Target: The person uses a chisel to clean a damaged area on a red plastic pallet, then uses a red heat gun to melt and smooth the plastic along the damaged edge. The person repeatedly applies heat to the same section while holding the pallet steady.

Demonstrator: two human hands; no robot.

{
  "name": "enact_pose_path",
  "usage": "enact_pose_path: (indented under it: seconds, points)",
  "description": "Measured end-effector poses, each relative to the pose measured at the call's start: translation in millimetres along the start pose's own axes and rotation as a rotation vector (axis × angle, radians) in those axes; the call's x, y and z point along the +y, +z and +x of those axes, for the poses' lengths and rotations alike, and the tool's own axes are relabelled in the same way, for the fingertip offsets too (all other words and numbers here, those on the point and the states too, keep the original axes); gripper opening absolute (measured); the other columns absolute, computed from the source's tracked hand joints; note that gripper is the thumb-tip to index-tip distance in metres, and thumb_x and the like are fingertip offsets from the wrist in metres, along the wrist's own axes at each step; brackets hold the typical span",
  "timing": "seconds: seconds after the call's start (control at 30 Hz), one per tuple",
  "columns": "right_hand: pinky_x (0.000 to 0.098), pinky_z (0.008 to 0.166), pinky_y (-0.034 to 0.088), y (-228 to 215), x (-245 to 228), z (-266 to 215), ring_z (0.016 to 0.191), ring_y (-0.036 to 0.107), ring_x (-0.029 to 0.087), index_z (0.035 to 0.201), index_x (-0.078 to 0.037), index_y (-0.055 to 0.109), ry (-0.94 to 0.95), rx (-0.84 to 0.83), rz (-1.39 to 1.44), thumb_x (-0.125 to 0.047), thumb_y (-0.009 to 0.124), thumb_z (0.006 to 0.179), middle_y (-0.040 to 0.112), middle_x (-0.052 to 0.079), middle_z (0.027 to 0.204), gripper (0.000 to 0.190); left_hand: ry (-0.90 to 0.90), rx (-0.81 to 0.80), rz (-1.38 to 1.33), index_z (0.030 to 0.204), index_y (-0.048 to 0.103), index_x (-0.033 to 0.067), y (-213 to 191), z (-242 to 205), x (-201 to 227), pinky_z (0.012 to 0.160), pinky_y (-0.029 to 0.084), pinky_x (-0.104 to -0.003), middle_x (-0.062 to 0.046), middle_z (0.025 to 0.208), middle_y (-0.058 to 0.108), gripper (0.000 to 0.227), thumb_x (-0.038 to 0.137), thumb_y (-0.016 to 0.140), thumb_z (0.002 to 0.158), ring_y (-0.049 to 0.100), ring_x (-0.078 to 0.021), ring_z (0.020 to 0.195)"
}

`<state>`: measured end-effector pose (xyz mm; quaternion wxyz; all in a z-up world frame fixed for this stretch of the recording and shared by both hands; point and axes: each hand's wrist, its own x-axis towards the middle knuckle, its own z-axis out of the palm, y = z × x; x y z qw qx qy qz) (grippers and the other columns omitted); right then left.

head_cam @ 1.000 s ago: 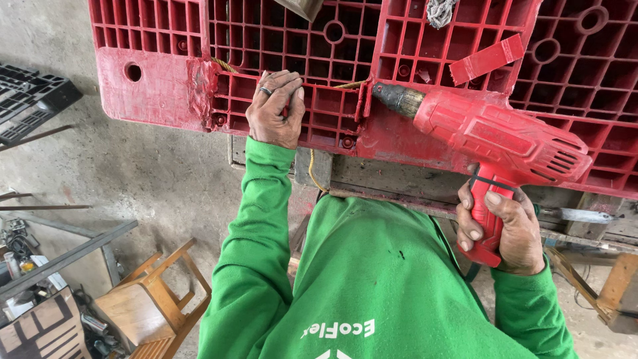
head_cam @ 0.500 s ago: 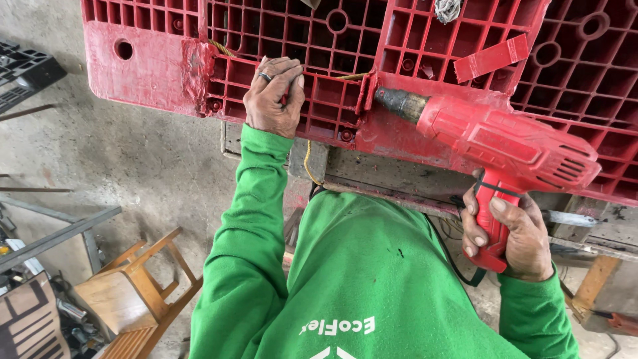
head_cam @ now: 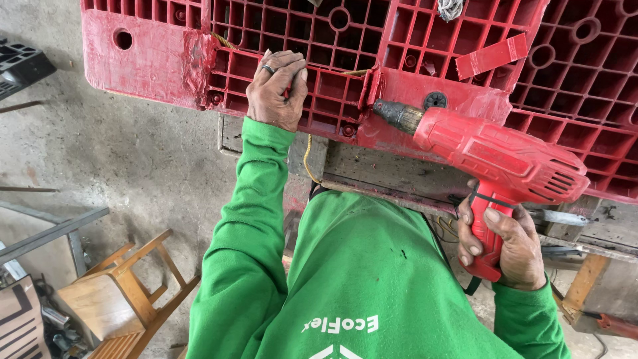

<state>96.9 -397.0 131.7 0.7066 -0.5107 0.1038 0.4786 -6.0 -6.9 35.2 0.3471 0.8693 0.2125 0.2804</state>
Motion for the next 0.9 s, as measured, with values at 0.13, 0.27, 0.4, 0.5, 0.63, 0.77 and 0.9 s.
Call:
enact_pose_path:
  seconds: [0.13, 0.27, 0.4, 0.5, 0.63, 0.77, 0.9]
  points:
    - [0.0338, 0.046, 0.048, 4, 5, -3, 0.057, 0.052, 0.015, 0.149, 0.0, 0.045, -0.023, 0.003, 0.004, -0.018, 0.058, 0.098, 0.052, 0.014, 0.1, 0.055, 0.024, 0.008, 0.008, 0.107, 0.075, -0.0025, -1, 0, -1, 0.114, 0.05, -0.049, -0.014, 0.113, 0.075, 0.011, 0.0, 0.073, 0.096, 0.072, -0.0311, 0.113]
    - [0.0336, 0.046, 0.049, 10, 9, -5, 0.057, 0.052, 0.015, 0.147, 0.001, 0.045, -0.048, -0.008, 0.009, -0.019, 0.059, 0.098, 0.052, 0.014, 0.1, 0.055, 0.015, 0.009, -0.009, 0.106, 0.075, -0.0022, -3, 0, 0, 0.11, 0.053, -0.046, -0.014, 0.112, 0.075, 0.011, 0.0, 0.073, 0.096, 0.072, -0.0308, 0.111]
    - [0.0335, 0.045, 0.049, 14, 13, -7, 0.056, 0.052, 0.016, 0.145, 0.002, 0.046, -0.077, 0.007, -0.016, -0.021, 0.06, 0.098, 0.052, 0.014, 0.1, 0.054, 0.022, 0.02, -0.028, 0.107, 0.075, -0.002, -3, 0, -1, 0.108, 0.054, -0.044, -0.014, 0.112, 0.075, 0.012, 0.0, 0.074, 0.095, 0.072, -0.0315, 0.11]
    - [0.0333, 0.045, 0.048, 14, 15, -7, 0.057, 0.052, 0.016, 0.145, 0.001, 0.045, -0.079, 0.012, -0.003, -0.021, 0.06, 0.098, 0.052, 0.015, 0.1, 0.055, 0.032, 0.025, -0.021, 0.106, 0.075, -0.0018, -2, -2, -5, 0.109, 0.053, -0.045, -0.013, 0.112, 0.075, 0.011, 0.0, 0.074, 0.095, 0.072, -0.0314, 0.11]
    - [0.0331, 0.046, 0.048, 15, 17, -8, 0.058, 0.053, 0.015, 0.147, 0.002, 0.045, -0.088, -0.008, 0.033, -0.02, 0.06, 0.098, 0.052, 0.015, 0.1, 0.055, 0.04, 0.024, -0.02, 0.106, 0.076, -0.0021, -3, -2, -7, 0.111, 0.051, -0.047, -0.013, 0.112, 0.075, 0.012, 0.001, 0.074, 0.095, 0.072, -0.0314, 0.11]
    - [0.0329, 0.047, 0.048, 16, 19, -9, 0.058, 0.052, 0.015, 0.147, 0.003, 0.045, -0.095, -0.001, 0.027, -0.019, 0.06, 0.098, 0.052, 0.015, 0.099, 0.056, 0.011, 0.016, -0.046, 0.108, 0.076, -0.002, -3, -3, -7, 0.11, 0.052, -0.046, -0.014, 0.113, 0.075, 0.013, 0.002, 0.074, 0.096, 0.072, -0.0314, 0.111]
    - [0.033, 0.047, 0.049, 17, 20, -9, 0.058, 0.052, 0.015, 0.147, 0.002, 0.045, -0.1, -0.003, 0.034, -0.019, 0.06, 0.098, 0.052, 0.015, 0.099, 0.056, 0.011, 0.012, -0.043, 0.108, 0.076, -0.0015, -2, -3, -8, 0.111, 0.052, -0.046, -0.013, 0.112, 0.075, 0.012, 0.003, 0.074, 0.096, 0.072, -0.0309, 0.111]
